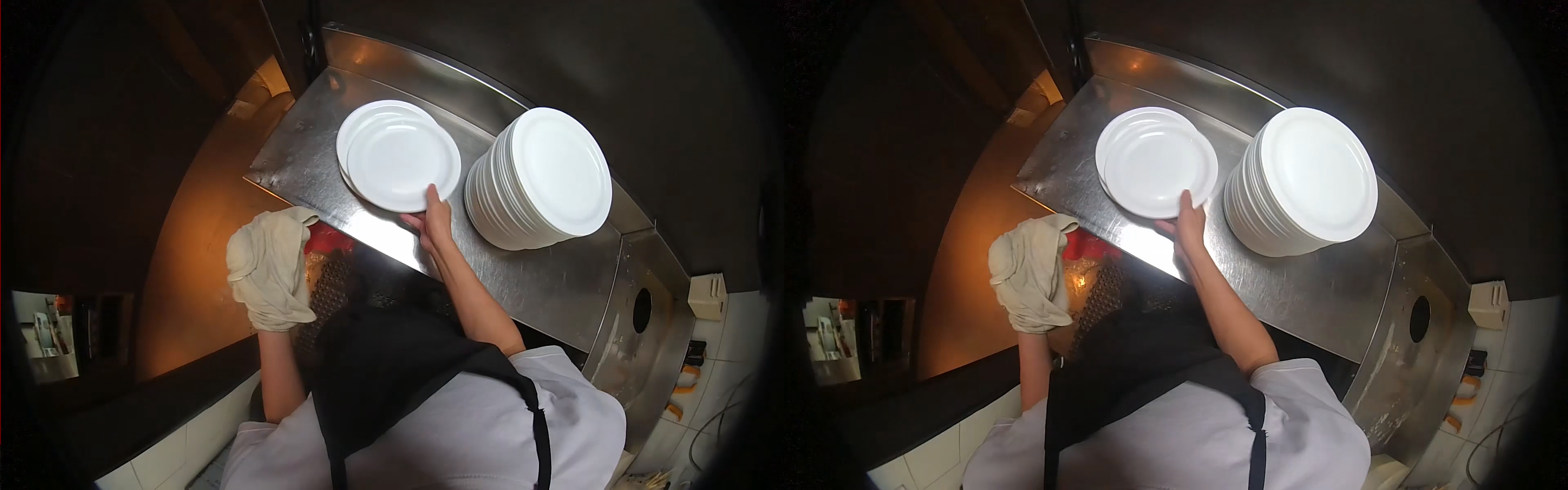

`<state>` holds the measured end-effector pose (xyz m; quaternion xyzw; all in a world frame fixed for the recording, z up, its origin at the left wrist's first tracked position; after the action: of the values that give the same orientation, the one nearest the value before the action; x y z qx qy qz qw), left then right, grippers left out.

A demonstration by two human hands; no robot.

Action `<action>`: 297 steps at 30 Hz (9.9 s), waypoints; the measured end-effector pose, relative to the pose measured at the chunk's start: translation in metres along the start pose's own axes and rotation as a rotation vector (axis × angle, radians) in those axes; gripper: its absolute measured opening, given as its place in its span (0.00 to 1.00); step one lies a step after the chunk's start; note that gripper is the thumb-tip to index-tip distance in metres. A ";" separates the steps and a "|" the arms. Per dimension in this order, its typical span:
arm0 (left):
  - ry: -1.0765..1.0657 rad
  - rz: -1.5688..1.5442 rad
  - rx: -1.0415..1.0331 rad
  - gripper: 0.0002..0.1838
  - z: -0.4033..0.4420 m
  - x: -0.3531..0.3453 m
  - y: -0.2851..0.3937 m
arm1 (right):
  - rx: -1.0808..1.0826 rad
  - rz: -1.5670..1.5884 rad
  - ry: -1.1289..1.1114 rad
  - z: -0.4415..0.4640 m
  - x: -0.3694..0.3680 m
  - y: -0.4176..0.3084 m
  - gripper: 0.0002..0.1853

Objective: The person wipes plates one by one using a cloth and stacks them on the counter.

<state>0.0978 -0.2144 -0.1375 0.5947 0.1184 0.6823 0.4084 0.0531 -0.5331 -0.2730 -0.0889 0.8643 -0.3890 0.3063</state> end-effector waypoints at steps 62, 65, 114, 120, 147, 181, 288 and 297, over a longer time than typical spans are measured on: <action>-1.267 -0.643 -0.393 0.25 0.038 -0.226 0.351 | 0.866 -0.853 0.464 -0.053 0.165 -0.332 0.24; -1.182 -1.562 0.327 0.25 0.052 -0.206 0.299 | 0.705 -1.142 0.420 -0.037 0.173 -0.354 0.29; -0.408 -1.432 0.661 0.14 0.072 -0.103 0.027 | 1.125 -0.174 0.372 -0.171 -0.116 -0.090 0.17; -0.795 -1.808 0.420 0.16 0.089 0.008 -0.028 | 0.462 -0.467 -0.154 -0.182 -0.092 -0.020 0.17; -0.280 -1.333 0.525 0.20 0.077 0.056 -0.100 | 0.267 -0.862 0.261 -0.024 0.000 -0.036 0.24; -1.351 -1.759 0.221 0.24 0.097 -0.199 0.261 | 0.869 -0.806 0.549 -0.032 0.184 -0.323 0.24; -0.891 -0.138 -1.342 0.35 0.046 -0.305 0.412 | 0.722 -0.235 0.610 -0.039 0.190 -0.289 0.28; -1.271 -1.214 0.109 0.23 0.079 -0.190 0.285 | 0.886 -1.012 0.581 -0.041 0.177 -0.324 0.24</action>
<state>0.0427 -0.5548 -0.0681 0.7150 0.1967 -0.1193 0.6602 -0.1399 -0.7987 -0.0983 -0.2382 0.5256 -0.8037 -0.1452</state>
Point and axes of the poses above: each hand's wrist, its own z-axis towards the middle knuckle, its own x-axis out of the back of the hand, y = z × x, the point moved 7 cm from there along z, towards the middle knuckle, and after that the axes turned 4 degrees about z, right-handed, at the moved point
